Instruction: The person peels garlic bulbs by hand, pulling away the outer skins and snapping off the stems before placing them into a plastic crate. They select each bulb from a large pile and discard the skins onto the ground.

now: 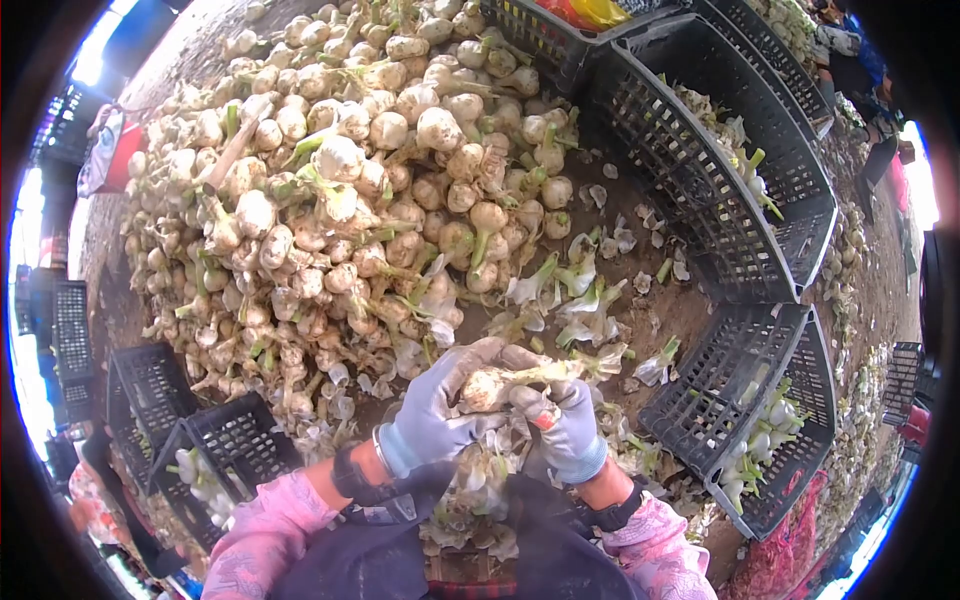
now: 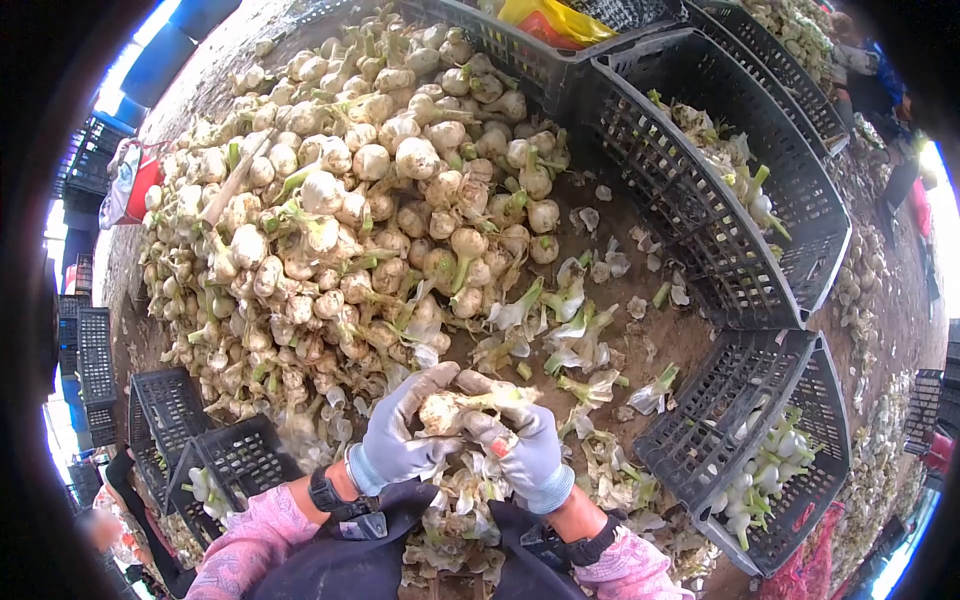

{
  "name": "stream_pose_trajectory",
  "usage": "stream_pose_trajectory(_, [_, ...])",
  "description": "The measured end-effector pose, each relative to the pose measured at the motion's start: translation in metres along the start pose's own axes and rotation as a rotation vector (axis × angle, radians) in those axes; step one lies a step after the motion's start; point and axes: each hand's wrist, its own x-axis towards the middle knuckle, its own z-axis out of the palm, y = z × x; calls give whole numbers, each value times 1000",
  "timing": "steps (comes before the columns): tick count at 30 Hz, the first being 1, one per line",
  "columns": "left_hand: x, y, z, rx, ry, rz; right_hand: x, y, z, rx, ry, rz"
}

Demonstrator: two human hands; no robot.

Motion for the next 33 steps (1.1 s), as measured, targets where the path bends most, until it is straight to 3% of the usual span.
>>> stream_pose_trajectory(2, [-1,5,5,-179,47,-49,0,-6,-7,5,-28,72])
stream_pose_trajectory(4, [-2,8,7,-365,104,-138,1,-13,1,323,-96,-72])
stream_pose_trajectory(5, [4,2,-2,8,127,-28,2,-16,3,360,-94,-56])
stream_pose_trajectory(6, [2,-1,-2,-30,130,-34,2,-17,3,397,-90,-41])
stream_pose_trajectory(9, [3,3,5,-107,115,24,-1,-8,7,-74,148,-5])
stream_pose_trajectory(12, [7,9,4,317,111,117,0,-2,10,-424,238,-129])
stream_pose_trajectory(13, [9,16,3,594,132,204,2,-3,16,-495,271,-259])
stream_pose_trajectory(16, [10,14,6,689,178,331,5,-12,19,-756,270,-442])
stream_pose_trajectory(28, [6,9,4,498,135,180,8,-4,11,-600,207,-477])
stream_pose_trajectory(31, [4,7,8,44,155,-35,8,6,6,-251,144,-330])
stream_pose_trajectory(33, [3,7,8,13,145,-65,8,6,6,-144,138,-224])
